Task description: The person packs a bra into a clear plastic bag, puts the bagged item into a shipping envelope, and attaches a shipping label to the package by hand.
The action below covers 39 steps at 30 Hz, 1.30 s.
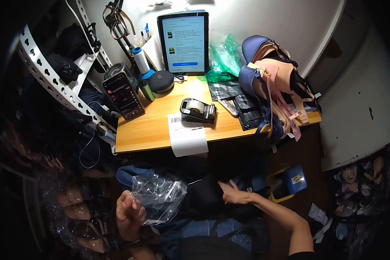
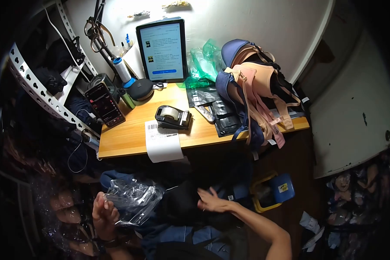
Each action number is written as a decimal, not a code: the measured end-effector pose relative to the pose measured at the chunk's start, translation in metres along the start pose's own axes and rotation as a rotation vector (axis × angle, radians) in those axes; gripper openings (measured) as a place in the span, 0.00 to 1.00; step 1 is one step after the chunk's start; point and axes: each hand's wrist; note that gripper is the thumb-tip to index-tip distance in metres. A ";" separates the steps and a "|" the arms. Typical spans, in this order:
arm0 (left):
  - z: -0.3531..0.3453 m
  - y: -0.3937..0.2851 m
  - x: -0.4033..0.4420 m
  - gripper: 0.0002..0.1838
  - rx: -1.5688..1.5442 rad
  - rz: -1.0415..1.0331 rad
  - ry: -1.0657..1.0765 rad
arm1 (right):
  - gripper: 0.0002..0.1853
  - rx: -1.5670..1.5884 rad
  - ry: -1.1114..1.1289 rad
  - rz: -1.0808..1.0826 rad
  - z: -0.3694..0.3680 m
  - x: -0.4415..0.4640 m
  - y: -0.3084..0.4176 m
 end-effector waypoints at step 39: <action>-0.057 0.080 0.019 0.12 0.069 0.249 0.244 | 0.23 0.281 -0.033 -0.001 0.034 -0.051 0.022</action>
Point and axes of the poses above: each hand's wrist, its own x-axis towards the middle knuckle, its own z-axis out of the back of the hand, y = z × x, and after that the axes turned 12 degrees about -z, right-handed
